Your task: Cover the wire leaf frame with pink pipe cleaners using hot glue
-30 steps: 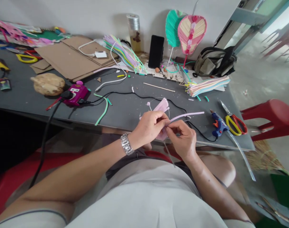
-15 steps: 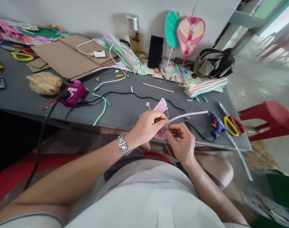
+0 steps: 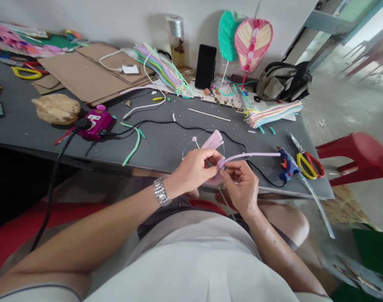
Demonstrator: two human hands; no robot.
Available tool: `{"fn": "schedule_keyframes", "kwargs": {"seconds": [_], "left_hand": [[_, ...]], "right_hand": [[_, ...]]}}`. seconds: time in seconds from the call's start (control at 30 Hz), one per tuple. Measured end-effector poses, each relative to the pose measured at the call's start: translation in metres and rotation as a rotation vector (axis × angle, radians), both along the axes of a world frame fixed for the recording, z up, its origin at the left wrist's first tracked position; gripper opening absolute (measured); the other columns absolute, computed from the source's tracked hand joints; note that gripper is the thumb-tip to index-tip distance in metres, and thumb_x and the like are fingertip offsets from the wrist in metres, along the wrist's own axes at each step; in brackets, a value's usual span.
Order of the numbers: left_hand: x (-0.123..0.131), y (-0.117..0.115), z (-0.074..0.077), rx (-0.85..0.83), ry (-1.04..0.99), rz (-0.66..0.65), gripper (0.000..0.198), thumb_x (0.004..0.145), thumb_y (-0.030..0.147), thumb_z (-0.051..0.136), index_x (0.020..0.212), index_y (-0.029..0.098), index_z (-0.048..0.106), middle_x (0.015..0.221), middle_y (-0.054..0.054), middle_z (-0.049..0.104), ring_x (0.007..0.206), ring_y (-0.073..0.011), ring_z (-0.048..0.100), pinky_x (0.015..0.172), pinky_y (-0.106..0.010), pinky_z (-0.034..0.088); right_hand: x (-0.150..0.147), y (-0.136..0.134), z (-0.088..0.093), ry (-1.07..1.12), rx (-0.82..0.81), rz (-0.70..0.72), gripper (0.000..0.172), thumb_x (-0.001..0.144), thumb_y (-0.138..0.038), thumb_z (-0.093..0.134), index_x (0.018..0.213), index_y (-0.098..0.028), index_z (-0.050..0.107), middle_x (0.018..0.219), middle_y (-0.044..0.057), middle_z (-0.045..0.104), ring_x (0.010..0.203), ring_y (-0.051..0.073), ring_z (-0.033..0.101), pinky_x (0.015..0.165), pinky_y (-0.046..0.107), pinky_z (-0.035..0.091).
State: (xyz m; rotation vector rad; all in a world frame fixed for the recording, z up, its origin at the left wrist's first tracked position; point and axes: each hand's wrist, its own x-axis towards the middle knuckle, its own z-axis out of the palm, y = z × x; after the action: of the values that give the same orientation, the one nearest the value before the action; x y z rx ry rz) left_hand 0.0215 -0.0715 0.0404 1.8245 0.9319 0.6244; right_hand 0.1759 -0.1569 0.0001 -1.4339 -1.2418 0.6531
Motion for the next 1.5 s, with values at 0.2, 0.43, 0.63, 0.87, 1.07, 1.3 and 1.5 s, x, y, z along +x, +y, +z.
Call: {"fn": "schedule_keyframes", "kwargs": {"seconds": [0.2,0.43,0.63,0.87,1.07,1.3,1.5], "left_hand": [[0.0,0.0,-0.004,0.034,0.012,-0.011,0.018,0.078,0.008,0.065,0.089,0.017,0.076,0.085,-0.003,0.079,0.069,-0.0136,0.069,0.06,-0.021,0.051],[-0.001,-0.001,-0.001,-0.116,0.023,-0.023,0.015,0.078,0.009,0.064,0.087,0.016,0.074,0.074,-0.003,0.077,0.061,-0.0138,0.07,0.056,-0.021,0.053],[-0.001,-0.001,0.002,-0.301,-0.033,-0.025,0.01,0.079,0.008,0.062,0.081,0.016,0.067,0.068,-0.003,0.075,0.052,-0.0145,0.07,0.048,-0.021,0.054],[-0.003,-0.001,0.003,-0.332,-0.076,-0.059,0.003,0.083,0.014,0.067,0.081,0.016,0.065,0.063,-0.001,0.07,0.047,-0.0102,0.063,0.046,-0.018,0.05],[-0.002,-0.005,0.005,-0.463,-0.124,-0.039,0.006,0.085,0.018,0.069,0.086,0.013,0.066,0.064,-0.001,0.069,0.048,-0.0103,0.063,0.044,-0.018,0.049],[-0.003,-0.007,0.002,-0.607,-0.181,-0.015,0.013,0.088,0.023,0.07,0.093,0.011,0.068,0.067,-0.003,0.071,0.05,-0.0109,0.065,0.046,-0.019,0.052],[-0.005,-0.009,0.001,-0.557,-0.198,0.014,0.01,0.083,0.019,0.076,0.087,0.012,0.069,0.063,0.0,0.069,0.05,-0.0094,0.063,0.05,-0.019,0.053]], "right_hand": [[0.008,0.01,0.007,0.085,-0.049,0.002,0.017,0.088,-0.036,0.075,0.089,-0.02,0.072,0.074,0.0,0.071,0.06,0.012,0.061,0.057,0.024,0.05],[0.012,0.028,0.012,0.392,-0.146,0.01,0.029,0.076,-0.042,0.085,0.078,-0.018,0.07,0.061,-0.003,0.064,0.049,0.008,0.051,0.047,0.021,0.041],[0.008,0.024,0.009,0.474,-0.184,0.039,0.032,0.074,-0.045,0.085,0.078,-0.018,0.069,0.062,-0.002,0.065,0.049,0.008,0.051,0.047,0.021,0.039],[0.009,0.026,0.008,0.578,-0.231,0.055,0.036,0.07,-0.047,0.088,0.076,-0.018,0.067,0.059,-0.004,0.063,0.046,0.007,0.048,0.044,0.021,0.035],[0.01,0.025,0.006,0.675,-0.254,0.065,0.037,0.069,-0.045,0.09,0.071,-0.017,0.065,0.057,-0.004,0.063,0.044,0.006,0.047,0.043,0.019,0.034],[0.007,0.025,0.004,0.688,-0.26,0.066,0.039,0.069,-0.047,0.088,0.069,-0.019,0.061,0.056,-0.005,0.059,0.044,0.005,0.043,0.042,0.02,0.031],[0.002,0.023,0.008,0.757,-0.302,0.069,0.043,0.064,-0.049,0.089,0.065,-0.019,0.058,0.053,-0.006,0.056,0.043,0.005,0.041,0.041,0.019,0.028]]}}
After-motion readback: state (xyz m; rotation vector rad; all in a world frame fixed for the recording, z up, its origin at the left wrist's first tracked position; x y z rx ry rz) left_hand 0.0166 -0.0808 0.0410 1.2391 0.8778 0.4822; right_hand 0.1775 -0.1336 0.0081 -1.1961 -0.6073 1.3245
